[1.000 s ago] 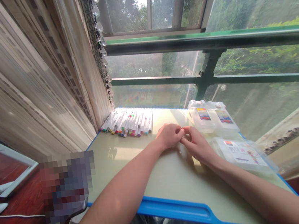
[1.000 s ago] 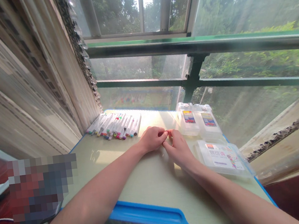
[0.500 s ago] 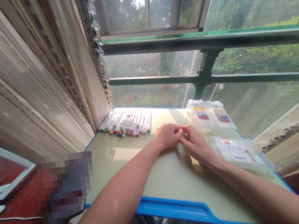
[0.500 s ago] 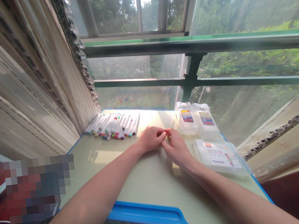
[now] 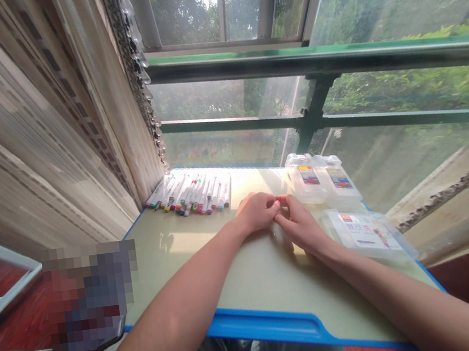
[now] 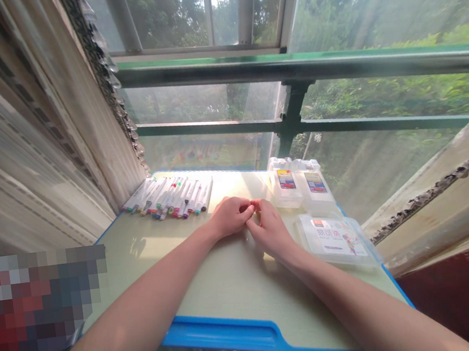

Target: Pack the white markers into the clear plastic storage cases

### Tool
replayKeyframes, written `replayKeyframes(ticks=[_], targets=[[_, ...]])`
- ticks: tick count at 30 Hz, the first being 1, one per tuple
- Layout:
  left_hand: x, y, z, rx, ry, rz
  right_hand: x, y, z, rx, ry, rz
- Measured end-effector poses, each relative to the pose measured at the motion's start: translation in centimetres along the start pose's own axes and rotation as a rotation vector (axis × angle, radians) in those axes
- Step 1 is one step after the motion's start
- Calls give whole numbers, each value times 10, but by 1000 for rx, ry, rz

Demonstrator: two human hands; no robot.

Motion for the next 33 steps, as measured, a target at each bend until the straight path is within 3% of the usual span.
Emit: replayKeyframes(ticks=[14, 17, 20, 23, 25, 28, 30, 33], targets=[[0, -1, 0, -13, -15, -1, -1, -1, -2, 5, 23, -8], [0, -3, -3, -19, -10, 6, 7, 1, -11, 23, 48, -5], [-1, -4, -5, -26, -3, 12, 34, 12, -23, 103, 161, -41], [-2, -4, -7, -24, 5, 10, 79, 29, -20, 134, 344, 8], [-2, -5, -8, -20, 12, 7, 115, 41, -3, 79, 444, 118], [-3, -5, -9, -13, 20, 7, 158, 54, 41, -102, 490, 225], [-3, -5, -9, -8, 23, 9, 172, 57, 72, -175, 451, 156], [-2, -5, -8, -4, 21, 5, 174, 58, 101, -160, 295, -86]])
Point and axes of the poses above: each hand's wrist, its own y-axis away from the middle knuckle, its own x-axis out of the back of the hand, z = x × y, the point moved 4 cm from there along -y, towards the middle knuckle, and after that the axes turned 5 degrees about y, right-handed, at the moved point
